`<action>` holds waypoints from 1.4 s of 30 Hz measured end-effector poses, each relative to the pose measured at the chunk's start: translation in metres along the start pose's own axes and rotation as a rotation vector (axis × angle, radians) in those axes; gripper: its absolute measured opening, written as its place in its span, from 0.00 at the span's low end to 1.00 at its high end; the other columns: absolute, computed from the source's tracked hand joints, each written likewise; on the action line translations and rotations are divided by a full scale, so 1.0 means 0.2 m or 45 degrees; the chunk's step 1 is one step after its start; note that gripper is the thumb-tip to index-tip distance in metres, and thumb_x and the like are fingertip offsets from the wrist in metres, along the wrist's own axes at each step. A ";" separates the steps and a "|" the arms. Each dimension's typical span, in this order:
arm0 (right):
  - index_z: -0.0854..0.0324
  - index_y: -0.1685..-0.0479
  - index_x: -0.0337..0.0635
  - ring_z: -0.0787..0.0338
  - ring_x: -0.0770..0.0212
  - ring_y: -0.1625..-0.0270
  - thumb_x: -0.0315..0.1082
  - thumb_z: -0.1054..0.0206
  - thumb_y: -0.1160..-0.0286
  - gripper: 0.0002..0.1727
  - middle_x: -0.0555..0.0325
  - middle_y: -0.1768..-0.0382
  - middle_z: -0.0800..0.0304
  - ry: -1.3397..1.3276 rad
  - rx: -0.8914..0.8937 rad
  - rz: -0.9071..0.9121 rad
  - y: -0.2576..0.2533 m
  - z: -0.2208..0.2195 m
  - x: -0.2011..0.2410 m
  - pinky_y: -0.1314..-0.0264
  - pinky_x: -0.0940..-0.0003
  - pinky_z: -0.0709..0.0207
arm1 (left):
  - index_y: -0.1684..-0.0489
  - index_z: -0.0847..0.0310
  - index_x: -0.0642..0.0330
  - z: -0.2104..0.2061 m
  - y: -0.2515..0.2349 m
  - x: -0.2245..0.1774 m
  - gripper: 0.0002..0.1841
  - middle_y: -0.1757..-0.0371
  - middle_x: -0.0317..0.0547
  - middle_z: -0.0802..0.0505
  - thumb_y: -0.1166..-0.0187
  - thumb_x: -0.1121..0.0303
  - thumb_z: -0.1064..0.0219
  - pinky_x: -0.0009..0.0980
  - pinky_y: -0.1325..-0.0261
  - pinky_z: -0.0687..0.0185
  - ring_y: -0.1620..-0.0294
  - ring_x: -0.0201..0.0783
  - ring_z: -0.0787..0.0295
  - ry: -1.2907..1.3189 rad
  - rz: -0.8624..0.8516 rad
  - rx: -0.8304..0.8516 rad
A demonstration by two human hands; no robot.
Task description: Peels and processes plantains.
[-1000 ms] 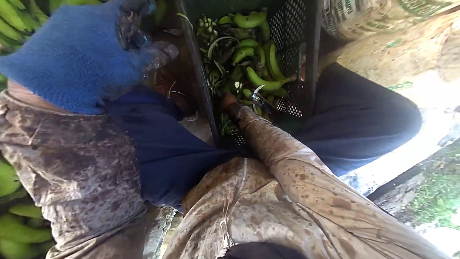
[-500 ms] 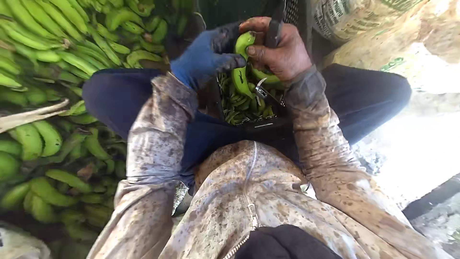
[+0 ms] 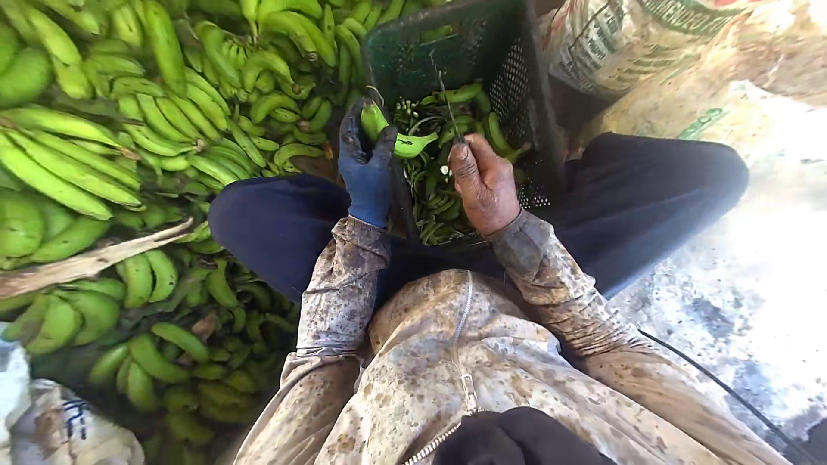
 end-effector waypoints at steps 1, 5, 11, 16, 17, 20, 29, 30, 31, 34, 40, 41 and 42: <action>0.19 0.51 0.37 0.21 0.70 0.76 0.45 0.51 0.06 0.21 0.62 0.75 0.22 0.054 -0.017 0.020 0.01 -0.01 0.01 0.72 0.69 0.22 | 0.21 0.33 0.74 -0.01 0.01 0.00 0.33 0.26 0.56 0.18 0.27 0.72 0.26 0.31 0.23 0.22 0.27 0.38 0.19 0.003 -0.003 -0.008; 0.20 0.32 0.29 0.13 0.30 0.32 0.55 0.59 0.04 0.36 0.27 0.39 0.12 0.432 0.438 -0.866 0.16 -0.15 -0.61 0.27 0.30 0.27 | 0.20 0.35 0.75 -0.07 0.01 -0.03 0.34 0.25 0.58 0.19 0.26 0.71 0.26 0.34 0.24 0.21 0.26 0.40 0.20 0.010 0.016 0.019; 0.19 0.38 0.34 0.11 0.53 0.61 0.52 0.56 0.05 0.29 0.46 0.62 0.13 0.199 0.223 -0.553 0.12 -0.03 -0.42 0.52 0.50 0.16 | 0.25 0.32 0.65 -0.04 -0.02 0.14 0.21 0.45 0.52 0.12 0.14 0.70 0.42 0.43 0.48 0.09 0.51 0.43 0.10 0.570 0.485 -0.069; 0.17 0.58 0.40 0.23 0.70 0.78 0.48 0.50 0.07 0.23 0.63 0.79 0.22 0.020 0.303 -0.083 0.15 -0.16 -0.21 0.72 0.66 0.25 | 0.39 0.26 0.58 -0.11 -0.07 0.20 0.24 0.69 0.47 0.15 0.05 0.52 0.63 0.40 0.78 0.14 0.78 0.42 0.17 0.944 0.696 -0.009; 0.18 0.58 0.39 0.23 0.70 0.78 0.47 0.50 0.06 0.22 0.63 0.79 0.23 0.008 0.301 -0.055 0.16 -0.17 -0.20 0.72 0.68 0.26 | 0.39 0.26 0.60 -0.11 -0.06 0.20 0.23 0.69 0.48 0.15 0.05 0.53 0.63 0.41 0.77 0.13 0.77 0.43 0.17 0.924 0.683 -0.023; 0.18 0.58 0.38 0.23 0.72 0.77 0.46 0.50 0.06 0.22 0.63 0.78 0.23 0.008 0.280 -0.032 0.14 -0.20 -0.18 0.71 0.71 0.26 | 0.41 0.29 0.64 -0.12 -0.04 0.18 0.20 0.65 0.54 0.12 0.04 0.57 0.60 0.47 0.69 0.10 0.71 0.49 0.12 0.820 0.604 -0.066; 0.21 0.60 0.39 0.23 0.67 0.77 0.47 0.54 0.05 0.23 0.61 0.79 0.26 0.177 0.343 -0.099 0.12 -0.22 -0.17 0.71 0.67 0.27 | 0.33 0.35 0.64 -0.19 -0.03 0.16 0.21 0.62 0.55 0.12 0.05 0.58 0.66 0.49 0.68 0.09 0.70 0.50 0.11 0.884 0.479 0.016; 0.21 0.57 0.38 0.19 0.62 0.75 0.48 0.55 0.05 0.24 0.57 0.78 0.22 0.254 0.335 -0.127 0.11 -0.23 -0.19 0.68 0.61 0.23 | 0.35 0.34 0.63 -0.21 -0.01 0.16 0.21 0.63 0.55 0.12 0.05 0.58 0.66 0.48 0.68 0.09 0.70 0.50 0.11 0.868 0.515 -0.007; 0.21 0.54 0.37 0.15 0.55 0.72 0.49 0.56 0.05 0.25 0.53 0.76 0.19 0.338 0.320 -0.157 0.09 -0.24 -0.22 0.66 0.54 0.20 | 0.35 0.34 0.63 -0.23 0.03 0.17 0.20 0.62 0.55 0.12 0.05 0.58 0.65 0.47 0.65 0.09 0.68 0.49 0.11 0.843 0.561 -0.036; 0.23 0.37 0.35 0.05 0.41 0.52 0.53 0.57 0.05 0.29 0.42 0.59 0.08 0.494 0.335 -0.342 0.03 -0.27 -0.36 0.48 0.38 0.15 | 0.29 0.31 0.64 -0.28 0.13 0.20 0.21 0.50 0.51 0.13 0.04 0.61 0.60 0.42 0.45 0.12 0.52 0.41 0.12 0.675 0.648 -0.118; 0.21 0.48 0.37 0.08 0.45 0.60 0.54 0.57 0.05 0.29 0.45 0.67 0.12 0.474 0.390 -0.452 0.04 -0.20 -0.36 0.54 0.43 0.17 | 0.15 0.38 0.68 -0.24 0.14 0.21 0.27 0.21 0.54 0.23 0.03 0.57 0.61 0.30 0.18 0.31 0.21 0.33 0.26 0.033 0.406 0.091; 0.21 0.49 0.37 0.09 0.46 0.60 0.54 0.57 0.05 0.29 0.46 0.67 0.13 0.443 0.410 -0.505 0.05 -0.19 -0.34 0.53 0.44 0.18 | 0.13 0.44 0.74 -0.23 0.14 0.17 0.29 0.17 0.61 0.28 0.04 0.60 0.59 0.29 0.13 0.37 0.16 0.36 0.32 -0.045 0.196 0.099; 0.20 0.49 0.37 0.10 0.47 0.59 0.54 0.56 0.04 0.29 0.46 0.66 0.14 0.418 0.441 -0.574 0.06 -0.18 -0.31 0.51 0.45 0.19 | 0.14 0.47 0.81 -0.22 0.13 0.12 0.30 0.15 0.69 0.30 0.06 0.63 0.55 0.32 0.11 0.40 0.13 0.42 0.34 -0.075 -0.035 0.096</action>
Point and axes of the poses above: each hand's wrist, its own y-axis away from the middle knuckle, its own z-axis out of the back of the hand, x = y × z, the point moved 8 cm from there along -y, towards the middle knuckle
